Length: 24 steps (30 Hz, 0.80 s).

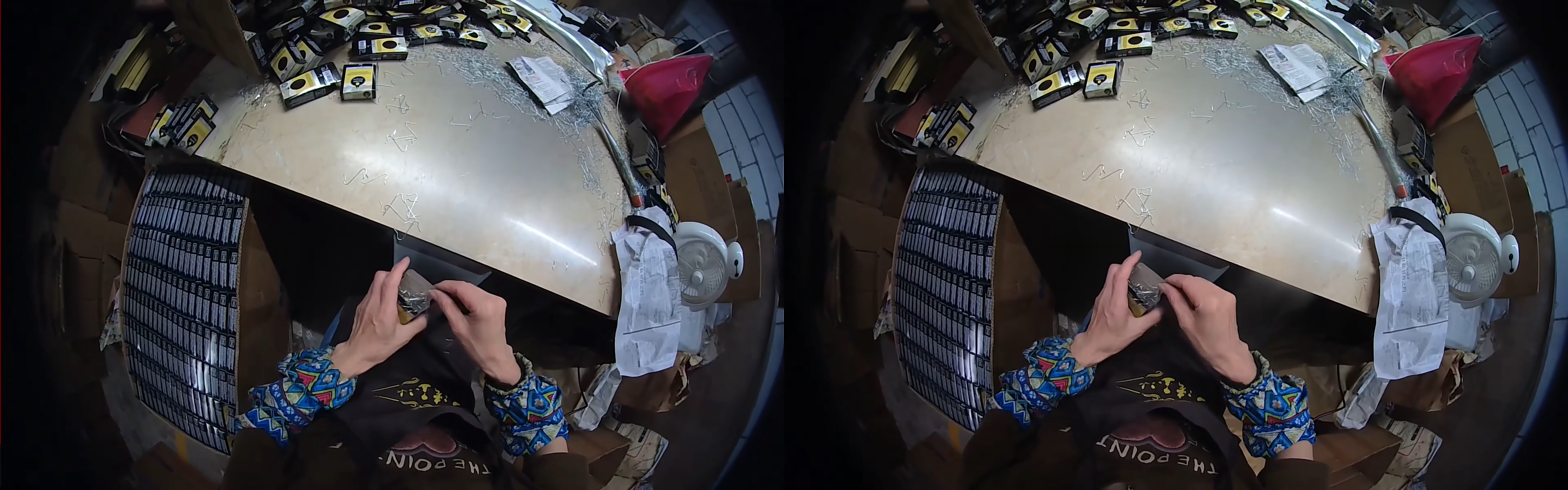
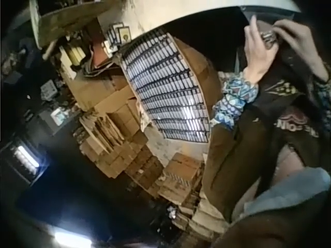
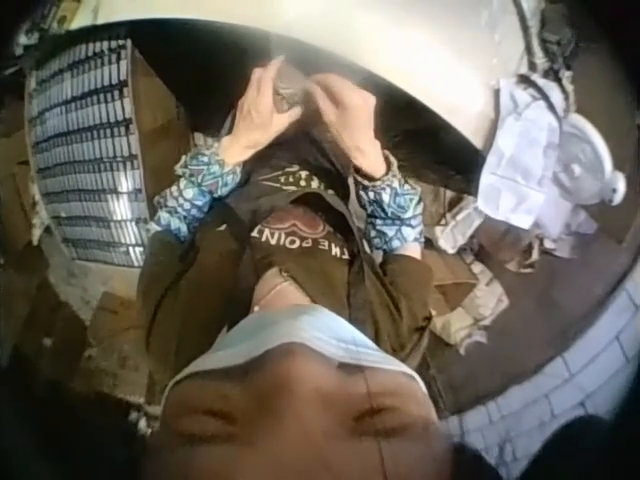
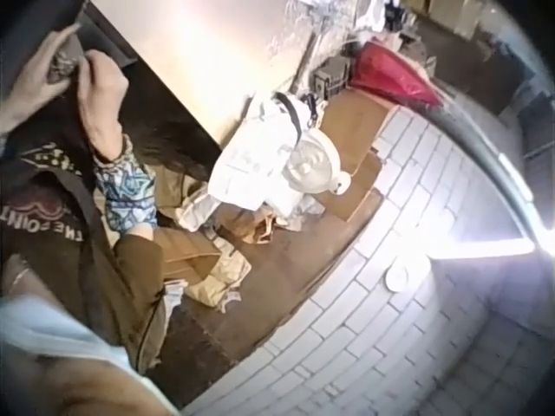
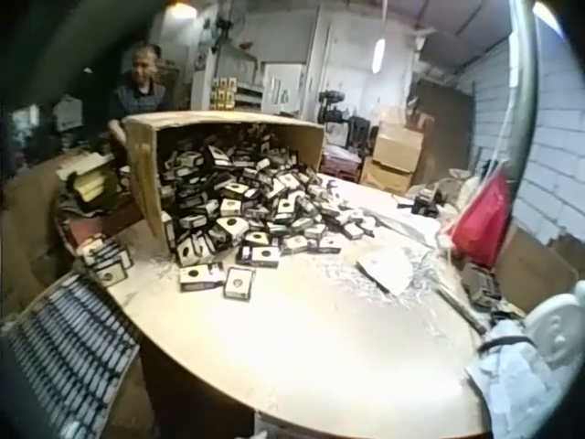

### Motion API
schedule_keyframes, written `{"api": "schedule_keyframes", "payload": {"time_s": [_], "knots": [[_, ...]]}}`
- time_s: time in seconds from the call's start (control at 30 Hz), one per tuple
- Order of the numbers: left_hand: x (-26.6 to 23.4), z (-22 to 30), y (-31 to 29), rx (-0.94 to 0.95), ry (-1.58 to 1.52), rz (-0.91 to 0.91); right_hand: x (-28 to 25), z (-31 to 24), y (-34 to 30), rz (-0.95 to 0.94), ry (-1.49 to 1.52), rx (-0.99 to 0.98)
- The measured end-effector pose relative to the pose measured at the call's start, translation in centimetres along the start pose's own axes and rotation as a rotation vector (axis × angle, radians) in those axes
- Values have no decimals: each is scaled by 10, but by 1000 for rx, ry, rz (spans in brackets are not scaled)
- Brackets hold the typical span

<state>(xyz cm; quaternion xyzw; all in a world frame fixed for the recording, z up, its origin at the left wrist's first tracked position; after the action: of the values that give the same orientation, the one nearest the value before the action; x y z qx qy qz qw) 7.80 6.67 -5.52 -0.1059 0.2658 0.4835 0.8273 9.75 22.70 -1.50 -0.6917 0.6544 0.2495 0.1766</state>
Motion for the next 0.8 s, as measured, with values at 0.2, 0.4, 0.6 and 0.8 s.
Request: {"api": "schedule_keyframes", "payload": {"time_s": [0.2, 0.4, 0.6, 0.8], "knots": [[2, 2, 6, 5, 24, 0, -5, -13, 2, 128, -132, -219], [1, 2, 7, -33, -39, -18, -8, -6, 12, -65, 119, 90], [-6, 10, 13, 82, 104, 41, -30, 13, 22, -25, -6, 124], [-2, 5, 17, -30, -52, 6, -25, 5, 23, -135, 209, 169]]}}
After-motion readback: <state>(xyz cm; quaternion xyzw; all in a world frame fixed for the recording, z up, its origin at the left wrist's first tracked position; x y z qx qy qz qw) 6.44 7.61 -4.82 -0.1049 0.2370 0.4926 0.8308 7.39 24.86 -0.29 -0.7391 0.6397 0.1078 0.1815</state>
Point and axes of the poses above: each hand's wrist, its own y-axis towards the middle knuckle, its own x-axis out of the palm, z = x × y, the point moved 3 cm from there along y, towards the middle knuckle, and after that the axes turned 9 degrees about -z, right-handed, at the moved point
